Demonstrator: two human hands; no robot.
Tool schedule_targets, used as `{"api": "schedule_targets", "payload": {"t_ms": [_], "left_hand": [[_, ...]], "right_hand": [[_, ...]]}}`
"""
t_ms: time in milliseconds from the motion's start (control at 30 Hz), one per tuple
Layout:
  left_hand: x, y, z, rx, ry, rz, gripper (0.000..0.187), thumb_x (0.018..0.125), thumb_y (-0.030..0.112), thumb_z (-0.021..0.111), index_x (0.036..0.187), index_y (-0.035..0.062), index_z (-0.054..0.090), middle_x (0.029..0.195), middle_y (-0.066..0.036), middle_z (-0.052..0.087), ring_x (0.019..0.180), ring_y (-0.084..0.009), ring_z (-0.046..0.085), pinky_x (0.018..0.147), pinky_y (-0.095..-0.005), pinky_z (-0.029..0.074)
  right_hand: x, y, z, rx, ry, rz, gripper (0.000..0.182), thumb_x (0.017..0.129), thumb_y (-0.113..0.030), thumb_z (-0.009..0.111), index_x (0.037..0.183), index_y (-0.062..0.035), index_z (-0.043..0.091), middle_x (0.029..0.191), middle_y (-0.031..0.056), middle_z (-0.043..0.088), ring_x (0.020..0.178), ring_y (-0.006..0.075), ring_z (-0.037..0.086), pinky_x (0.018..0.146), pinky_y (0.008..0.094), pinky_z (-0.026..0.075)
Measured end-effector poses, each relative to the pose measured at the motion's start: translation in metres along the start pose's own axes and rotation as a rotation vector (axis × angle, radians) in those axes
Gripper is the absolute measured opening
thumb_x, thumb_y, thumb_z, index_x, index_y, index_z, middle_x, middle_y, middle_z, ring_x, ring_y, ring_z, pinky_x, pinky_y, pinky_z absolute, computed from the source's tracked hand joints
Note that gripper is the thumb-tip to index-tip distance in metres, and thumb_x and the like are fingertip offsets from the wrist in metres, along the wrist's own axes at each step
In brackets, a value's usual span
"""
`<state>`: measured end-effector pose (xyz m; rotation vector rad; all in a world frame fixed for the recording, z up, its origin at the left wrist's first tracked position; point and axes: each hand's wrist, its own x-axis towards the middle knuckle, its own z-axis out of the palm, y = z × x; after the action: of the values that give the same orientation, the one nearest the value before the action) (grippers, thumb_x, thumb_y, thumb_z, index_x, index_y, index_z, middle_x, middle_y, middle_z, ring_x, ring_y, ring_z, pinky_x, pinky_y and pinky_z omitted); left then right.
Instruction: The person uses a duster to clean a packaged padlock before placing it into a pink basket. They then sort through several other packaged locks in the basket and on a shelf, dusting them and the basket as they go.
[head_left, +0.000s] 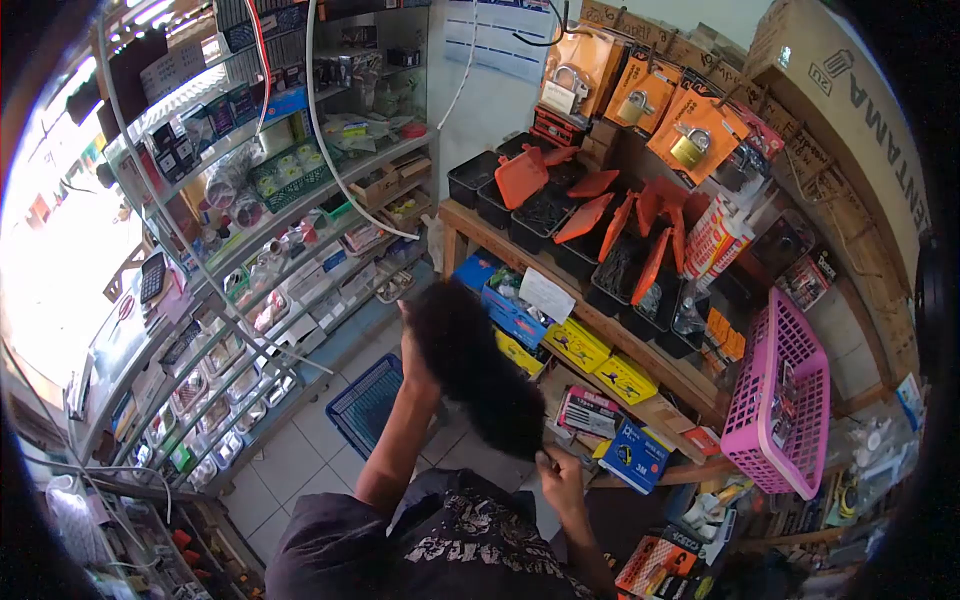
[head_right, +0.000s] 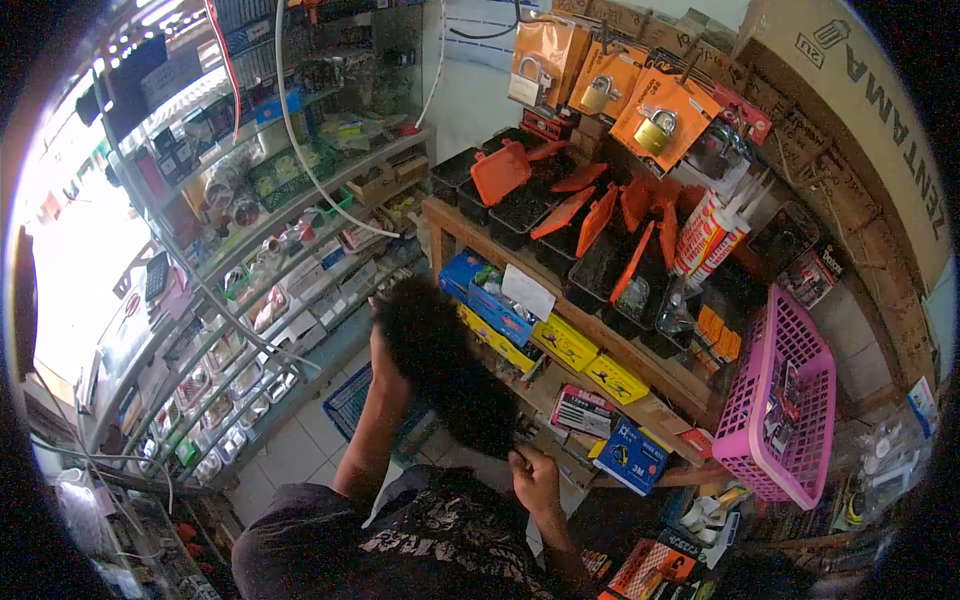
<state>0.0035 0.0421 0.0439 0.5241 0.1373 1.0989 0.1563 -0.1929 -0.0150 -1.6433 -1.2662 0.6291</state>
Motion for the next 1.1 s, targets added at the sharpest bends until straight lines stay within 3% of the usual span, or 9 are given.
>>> {"api": "schedule_targets", "payload": {"t_ms": [200,400,500,567,600,833,1033,1067,1100], "left_hand": [[-0.005,0.007,0.006,-0.043,0.215,0.031,0.078,0.092,0.068,0.028,0.143,0.0089,0.037,0.141,-0.011,0.045,0.128,-0.0281,0.046,0.110,-0.0423,0.035],[0.002,-0.023,-0.110,-0.146,0.325,0.073,0.098,0.077,0.084,0.030,0.142,0.0104,0.041,0.140,-0.015,0.045,0.126,-0.0303,0.046,0.104,-0.0480,0.039],[-0.008,-0.026,-0.156,-0.215,0.286,-0.129,0.079,0.085,0.073,0.042,0.129,0.0084,0.054,0.123,-0.014,0.060,0.109,-0.0248,0.059,0.091,-0.0416,0.051],[-0.016,-0.019,-0.144,-0.748,0.313,-0.200,0.046,0.088,0.050,0.060,0.091,0.0031,0.060,0.086,-0.005,0.066,0.076,-0.0172,0.068,0.063,-0.0277,0.058],[-0.018,-0.010,-0.121,-0.602,0.512,-0.064,0.033,0.088,0.035,0.067,0.097,0.0041,0.061,0.090,-0.006,0.067,0.077,-0.0184,0.068,0.063,-0.0295,0.058],[-0.027,0.046,-0.115,-0.147,0.574,0.102,0.030,0.095,0.033,0.056,0.114,0.0096,0.060,0.099,-0.006,0.068,0.090,-0.0216,0.066,0.075,-0.0357,0.056],[-0.038,0.088,-0.058,-0.253,0.301,0.214,0.071,0.094,0.061,0.031,0.134,0.0055,0.049,0.121,-0.015,0.060,0.105,-0.0311,0.059,0.092,-0.0434,0.048],[-0.028,0.082,-0.112,-0.432,-0.149,0.166,0.079,0.092,0.067,0.028,0.135,0.0033,0.046,0.128,-0.017,0.055,0.115,-0.0334,0.054,0.097,-0.0480,0.044],[-0.030,0.088,-0.096,-0.430,-0.145,0.176,0.079,0.092,0.067,0.028,0.135,0.0033,0.046,0.128,-0.017,0.055,0.115,-0.0334,0.054,0.097,-0.0480,0.044]], "right_hand": [[0.005,-0.012,0.004,0.160,-0.073,0.073,0.026,0.095,-0.016,0.055,0.074,-0.0008,0.051,0.059,0.0010,0.038,0.056,0.0084,0.033,0.052,0.0286,0.031],[0.001,-0.001,0.010,0.266,-0.126,0.097,0.022,0.093,-0.015,0.056,0.076,-0.0014,0.055,0.062,-0.0010,0.049,0.050,0.0062,0.042,0.047,0.0240,0.031],[0.006,-0.001,0.012,0.520,-0.115,0.210,0.025,0.094,-0.017,0.057,0.075,-0.0022,0.054,0.061,0.0011,0.049,0.046,0.0063,0.041,0.043,0.0226,0.031],[0.011,-0.003,0.013,0.521,-0.120,0.248,0.026,0.095,-0.018,0.057,0.075,-0.0018,0.053,0.061,0.0019,0.048,0.045,0.0069,0.040,0.041,0.0216,0.030],[0.013,-0.001,0.013,0.517,-0.148,0.248,0.026,0.095,-0.018,0.057,0.074,-0.0020,0.053,0.061,0.0017,0.048,0.045,0.0068,0.040,0.041,0.0218,0.030],[0.020,0.030,0.023,0.430,-0.342,0.206,0.026,0.094,-0.016,0.056,0.072,-0.0037,0.050,0.061,0.0017,0.048,0.044,0.0065,0.039,0.041,0.0226,0.028],[0.029,0.008,0.037,0.465,-0.262,0.264,0.023,0.093,-0.015,0.055,0.072,-0.0047,0.050,0.061,-0.0002,0.047,0.047,0.0070,0.039,0.044,0.0235,0.029],[0.031,0.015,0.043,0.464,-0.275,0.261,0.023,0.093,-0.015,0.055,0.072,-0.0047,0.050,0.061,-0.0002,0.047,0.047,0.0070,0.039,0.044,0.0235,0.029],[0.033,0.025,0.050,0.268,-0.303,0.078,0.023,0.093,-0.020,0.054,0.077,-0.0034,0.056,0.060,0.0026,0.047,0.048,0.0105,0.039,0.046,0.0278,0.029]]}}
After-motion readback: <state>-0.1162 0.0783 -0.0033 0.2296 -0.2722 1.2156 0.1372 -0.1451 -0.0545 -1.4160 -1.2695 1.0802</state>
